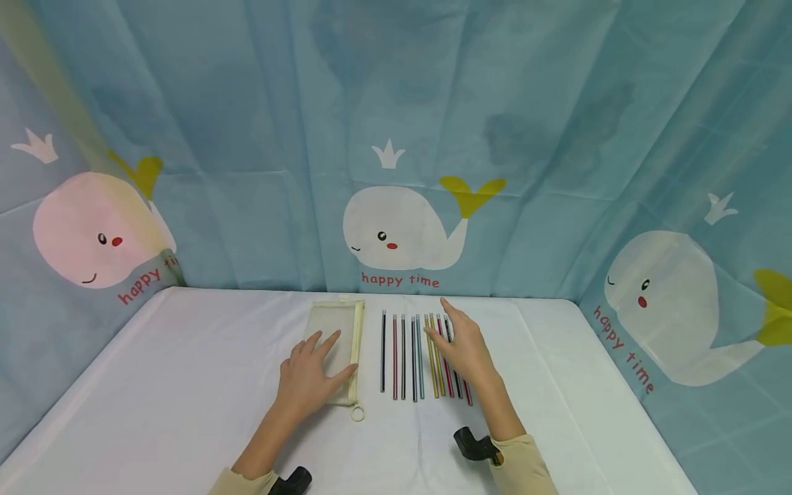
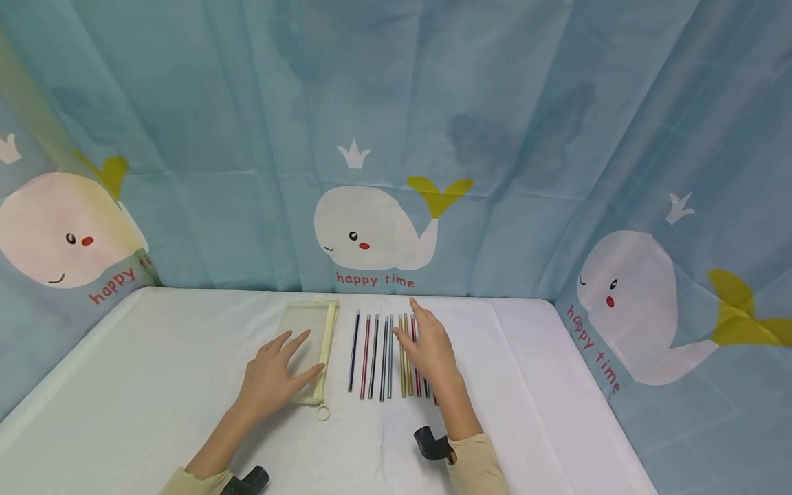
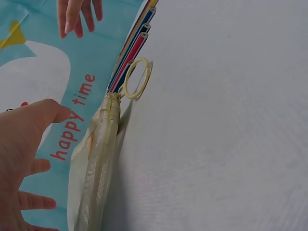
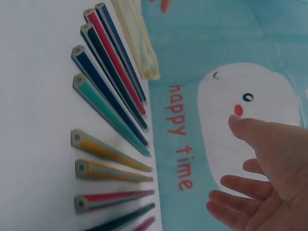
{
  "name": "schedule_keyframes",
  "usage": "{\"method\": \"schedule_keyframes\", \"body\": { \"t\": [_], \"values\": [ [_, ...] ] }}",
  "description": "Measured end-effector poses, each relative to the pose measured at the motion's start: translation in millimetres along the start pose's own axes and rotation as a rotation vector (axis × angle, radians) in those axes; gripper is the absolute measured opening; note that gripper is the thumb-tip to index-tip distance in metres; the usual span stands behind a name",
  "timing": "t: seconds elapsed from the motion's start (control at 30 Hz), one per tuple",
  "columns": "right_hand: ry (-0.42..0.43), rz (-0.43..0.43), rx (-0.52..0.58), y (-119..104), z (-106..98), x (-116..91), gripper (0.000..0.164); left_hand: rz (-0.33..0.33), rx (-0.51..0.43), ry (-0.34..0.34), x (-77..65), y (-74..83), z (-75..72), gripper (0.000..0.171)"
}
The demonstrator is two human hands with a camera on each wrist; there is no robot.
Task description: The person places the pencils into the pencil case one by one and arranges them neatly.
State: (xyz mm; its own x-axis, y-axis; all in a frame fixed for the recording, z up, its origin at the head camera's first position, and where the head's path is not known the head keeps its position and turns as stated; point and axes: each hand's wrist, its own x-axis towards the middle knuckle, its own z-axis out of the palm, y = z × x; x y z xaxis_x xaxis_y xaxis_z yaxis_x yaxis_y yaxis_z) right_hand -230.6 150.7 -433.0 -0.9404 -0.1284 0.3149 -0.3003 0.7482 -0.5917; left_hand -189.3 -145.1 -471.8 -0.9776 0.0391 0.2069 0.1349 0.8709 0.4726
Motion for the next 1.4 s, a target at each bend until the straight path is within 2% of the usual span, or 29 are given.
{"method": "schedule_keyframes", "body": {
  "t": [0.5, 0.93, 1.17, 1.4],
  "values": [
    [-0.009, 0.000, 0.107, -14.4, 24.0, 10.2, 0.059, -0.012, 0.008, 0.024, -4.8, 3.6, 6.7, 0.074],
    [-0.034, -0.004, 0.219, -25.3, 46.6, 14.3, 0.050, -0.031, 0.024, 0.014, -10.7, 7.5, 8.7, 0.073],
    [-0.053, -0.012, 0.253, -32.8, 59.2, 16.4, 0.045, -0.051, 0.053, 0.007, -13.9, 10.2, 10.5, 0.072],
    [-0.052, 0.029, 0.248, -41.6, 73.1, 18.4, 0.043, -0.055, 0.077, 0.021, -16.8, 12.3, 10.7, 0.071]
  ]
}}
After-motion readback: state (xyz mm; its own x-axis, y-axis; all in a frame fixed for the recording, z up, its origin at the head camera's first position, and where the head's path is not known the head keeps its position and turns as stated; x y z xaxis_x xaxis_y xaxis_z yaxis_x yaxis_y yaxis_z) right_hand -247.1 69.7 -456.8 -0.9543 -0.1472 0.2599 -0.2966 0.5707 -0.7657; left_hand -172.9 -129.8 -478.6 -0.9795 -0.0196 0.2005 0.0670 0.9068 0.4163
